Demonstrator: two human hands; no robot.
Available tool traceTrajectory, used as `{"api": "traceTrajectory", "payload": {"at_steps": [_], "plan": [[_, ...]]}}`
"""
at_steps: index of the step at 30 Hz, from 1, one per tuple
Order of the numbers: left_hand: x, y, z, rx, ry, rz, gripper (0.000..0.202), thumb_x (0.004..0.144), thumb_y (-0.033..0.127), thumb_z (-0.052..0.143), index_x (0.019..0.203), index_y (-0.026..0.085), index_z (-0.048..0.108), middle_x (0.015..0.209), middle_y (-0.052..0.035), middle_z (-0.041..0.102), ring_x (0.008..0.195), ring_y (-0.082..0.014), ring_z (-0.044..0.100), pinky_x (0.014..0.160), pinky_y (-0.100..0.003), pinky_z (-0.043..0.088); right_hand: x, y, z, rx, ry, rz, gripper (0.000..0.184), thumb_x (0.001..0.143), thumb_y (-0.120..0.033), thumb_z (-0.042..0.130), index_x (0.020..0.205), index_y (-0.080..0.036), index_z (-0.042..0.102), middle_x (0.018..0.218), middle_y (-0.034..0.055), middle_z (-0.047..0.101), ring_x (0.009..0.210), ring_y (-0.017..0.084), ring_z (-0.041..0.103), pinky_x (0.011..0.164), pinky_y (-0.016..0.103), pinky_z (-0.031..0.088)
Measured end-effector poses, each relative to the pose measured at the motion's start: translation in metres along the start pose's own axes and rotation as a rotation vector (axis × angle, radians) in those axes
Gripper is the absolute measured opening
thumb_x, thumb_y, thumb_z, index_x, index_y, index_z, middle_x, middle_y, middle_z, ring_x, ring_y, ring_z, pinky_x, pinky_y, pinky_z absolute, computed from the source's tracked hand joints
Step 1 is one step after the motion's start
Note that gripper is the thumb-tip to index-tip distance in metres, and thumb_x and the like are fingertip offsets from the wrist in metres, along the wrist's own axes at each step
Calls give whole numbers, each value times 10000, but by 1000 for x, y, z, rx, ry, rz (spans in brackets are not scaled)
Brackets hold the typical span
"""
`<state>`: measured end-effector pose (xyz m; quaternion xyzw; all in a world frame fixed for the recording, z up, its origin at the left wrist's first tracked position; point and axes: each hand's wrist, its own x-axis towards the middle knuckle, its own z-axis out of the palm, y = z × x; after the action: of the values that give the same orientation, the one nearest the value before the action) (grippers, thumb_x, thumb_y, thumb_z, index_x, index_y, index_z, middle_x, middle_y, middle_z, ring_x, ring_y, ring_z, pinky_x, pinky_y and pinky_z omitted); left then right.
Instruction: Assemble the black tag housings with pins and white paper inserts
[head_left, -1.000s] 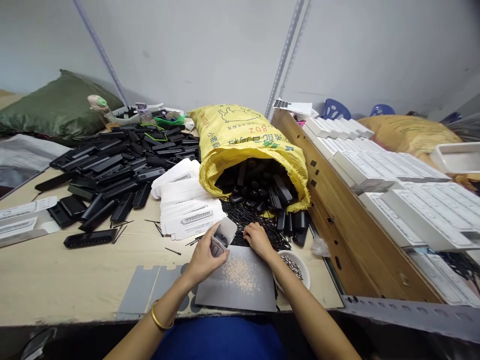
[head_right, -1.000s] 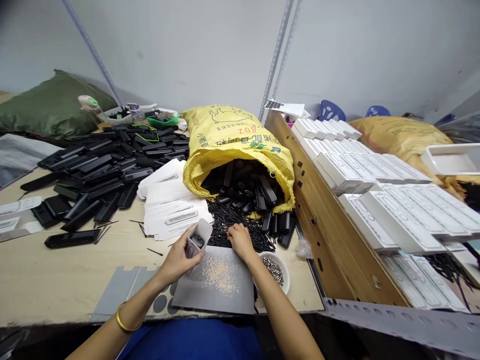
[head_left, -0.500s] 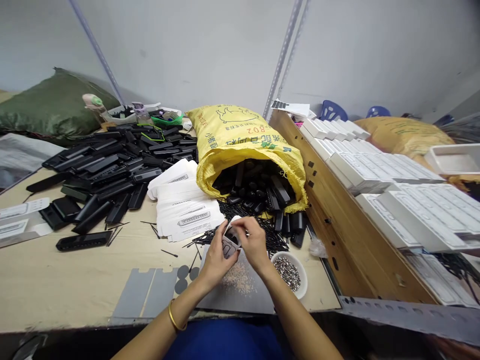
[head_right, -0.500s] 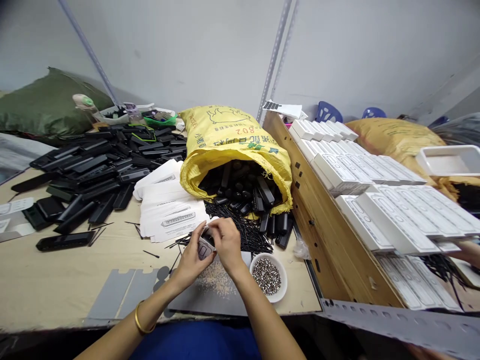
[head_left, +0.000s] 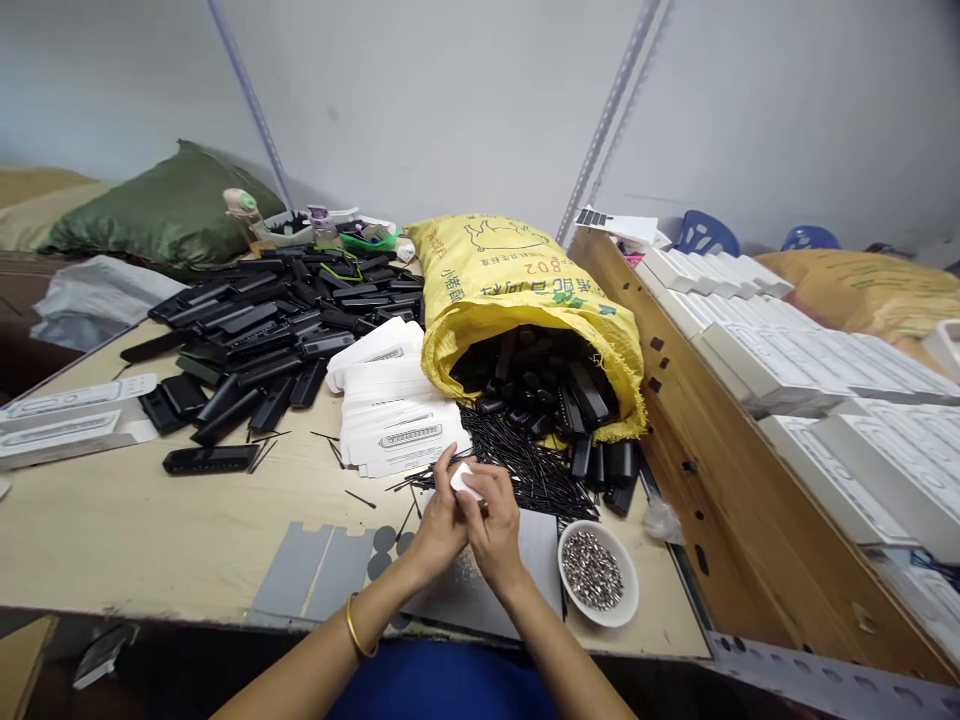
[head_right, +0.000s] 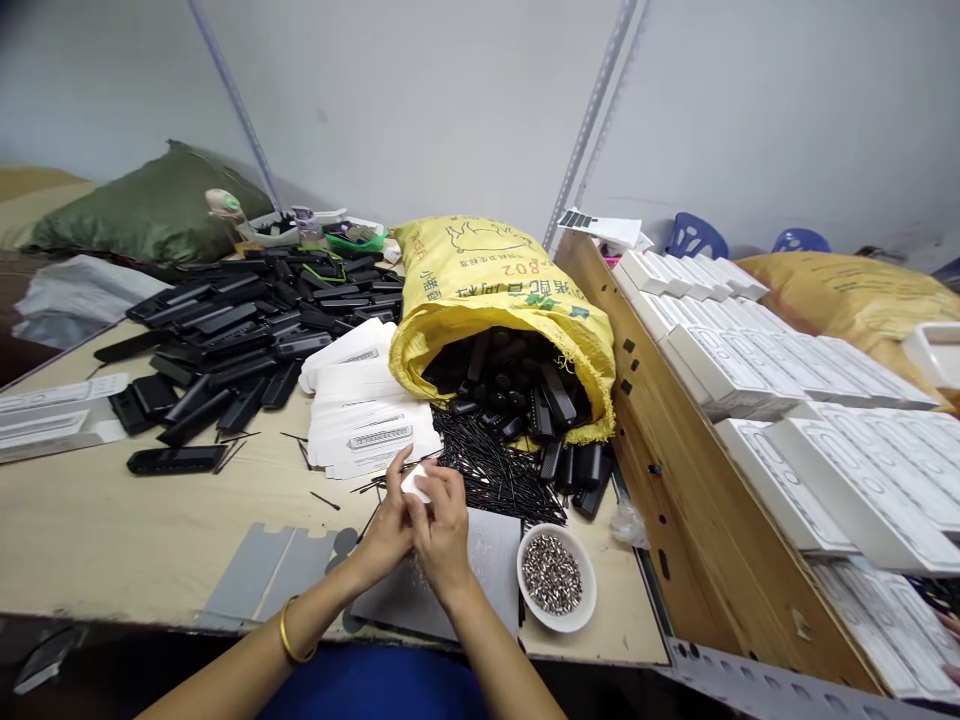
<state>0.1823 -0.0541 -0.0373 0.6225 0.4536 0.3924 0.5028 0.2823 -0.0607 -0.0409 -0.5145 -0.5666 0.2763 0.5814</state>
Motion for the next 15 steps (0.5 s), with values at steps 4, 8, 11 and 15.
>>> {"api": "traceTrajectory", "payload": {"at_steps": [4,8,11,15], "plan": [[-1,2,0,62,17,-14,819,787,270,582,1423,190,72,1449,-182,356,1332,-259,386,1088,-437,296,1,-3,-6,-12,24,6,179,919,-262,460,942,-256,637,937,49,621,922,203,573,835,348,442],[0,-4,1,57,9,2,762,804,284,555,1414,179,111,1416,-190,395,1296,-266,431,1075,-451,323,-10,2,-6,-55,-34,-112,217,908,-249,474,1039,-271,646,1107,66,637,1081,235,539,938,412,413],[2,-6,5,85,56,22,737,772,296,583,1369,160,172,1378,-211,415,1243,-274,474,1037,-457,367,-21,5,-3,-67,-77,-184,331,909,-268,462,1224,-282,563,1304,72,556,1231,256,456,1020,466,362],[5,1,-17,244,85,-94,634,740,356,603,1272,183,304,1191,-147,561,1025,-263,607,879,-426,480,-20,5,-17,-60,-140,-66,387,919,-338,452,1290,-237,495,1392,102,482,1257,250,458,1007,435,403]]}}
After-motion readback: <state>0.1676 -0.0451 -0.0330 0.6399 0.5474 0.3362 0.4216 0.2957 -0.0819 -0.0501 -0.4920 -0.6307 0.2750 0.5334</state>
